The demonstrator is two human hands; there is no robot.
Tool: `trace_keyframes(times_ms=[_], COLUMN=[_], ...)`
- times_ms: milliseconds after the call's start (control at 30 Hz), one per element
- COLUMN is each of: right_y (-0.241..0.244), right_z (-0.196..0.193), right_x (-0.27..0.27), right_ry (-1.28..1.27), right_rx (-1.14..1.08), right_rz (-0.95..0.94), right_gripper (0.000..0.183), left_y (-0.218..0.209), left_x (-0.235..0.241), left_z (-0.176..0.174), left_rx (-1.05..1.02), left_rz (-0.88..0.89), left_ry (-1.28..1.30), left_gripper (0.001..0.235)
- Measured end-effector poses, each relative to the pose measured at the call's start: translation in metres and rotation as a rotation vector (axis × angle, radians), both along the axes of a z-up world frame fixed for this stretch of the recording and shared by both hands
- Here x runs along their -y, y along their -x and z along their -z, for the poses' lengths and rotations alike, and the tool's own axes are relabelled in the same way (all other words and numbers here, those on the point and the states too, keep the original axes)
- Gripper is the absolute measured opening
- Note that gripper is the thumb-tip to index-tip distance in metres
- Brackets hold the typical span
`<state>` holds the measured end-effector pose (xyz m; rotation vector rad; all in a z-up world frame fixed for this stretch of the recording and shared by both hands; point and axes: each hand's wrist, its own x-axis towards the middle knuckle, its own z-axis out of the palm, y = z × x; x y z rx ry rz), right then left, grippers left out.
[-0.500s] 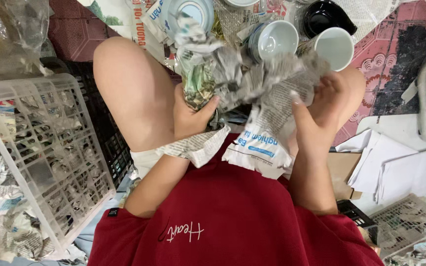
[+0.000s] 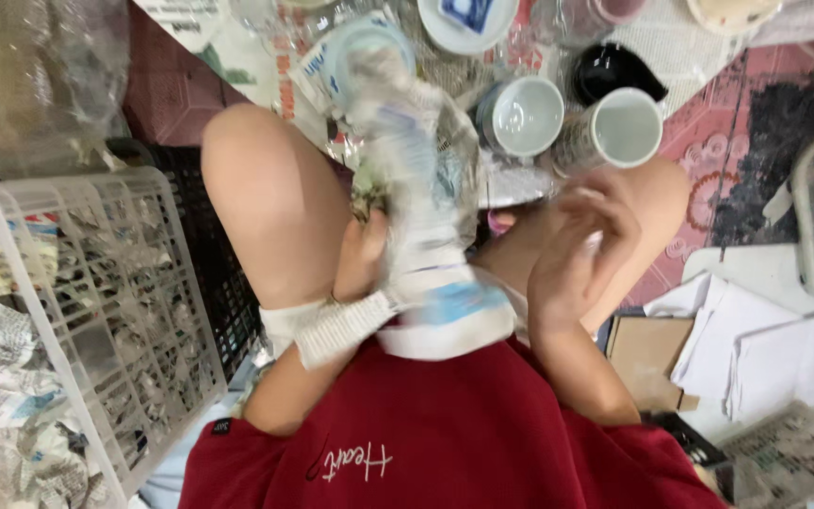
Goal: The person sits on the floor and wraps various ceramic dishes, including cups and bowls, with newspaper. They fold the newspaper around each item and place the wrapped items into a nearby basket.
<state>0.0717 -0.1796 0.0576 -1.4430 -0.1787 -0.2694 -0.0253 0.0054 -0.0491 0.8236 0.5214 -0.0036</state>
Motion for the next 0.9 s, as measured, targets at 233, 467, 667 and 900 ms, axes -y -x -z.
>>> trace_keyframes(times_ms=[233, 467, 667, 900], right_y=[0.003, 0.013, 0.013, 0.006], right_z=[0.005, 0.037, 0.070, 0.058], right_x=[-0.001, -0.030, -0.035, -0.041], right_ry=[0.686, 0.310, 0.240, 0.320], right_rx=[0.198, -0.385, -0.409, -0.584], right_rz=[-0.489, -0.500, -0.513, -0.627], right_gripper=[0.031, 0.043, 0.034, 0.072], left_y=[0.026, 0.026, 0.020, 0.029], left_x=[-0.008, -0.005, -0.008, 0.000], left_z=[0.013, 0.004, 0.001, -0.002], left_rx=[0.088, 0.120, 0.063, 0.108], left_rz=[-0.063, 0.038, -0.157, -0.052], left_ry=[0.070, -0.007, -0.115, -0.084], left_gripper=[0.035, 0.034, 0.033, 0.033])
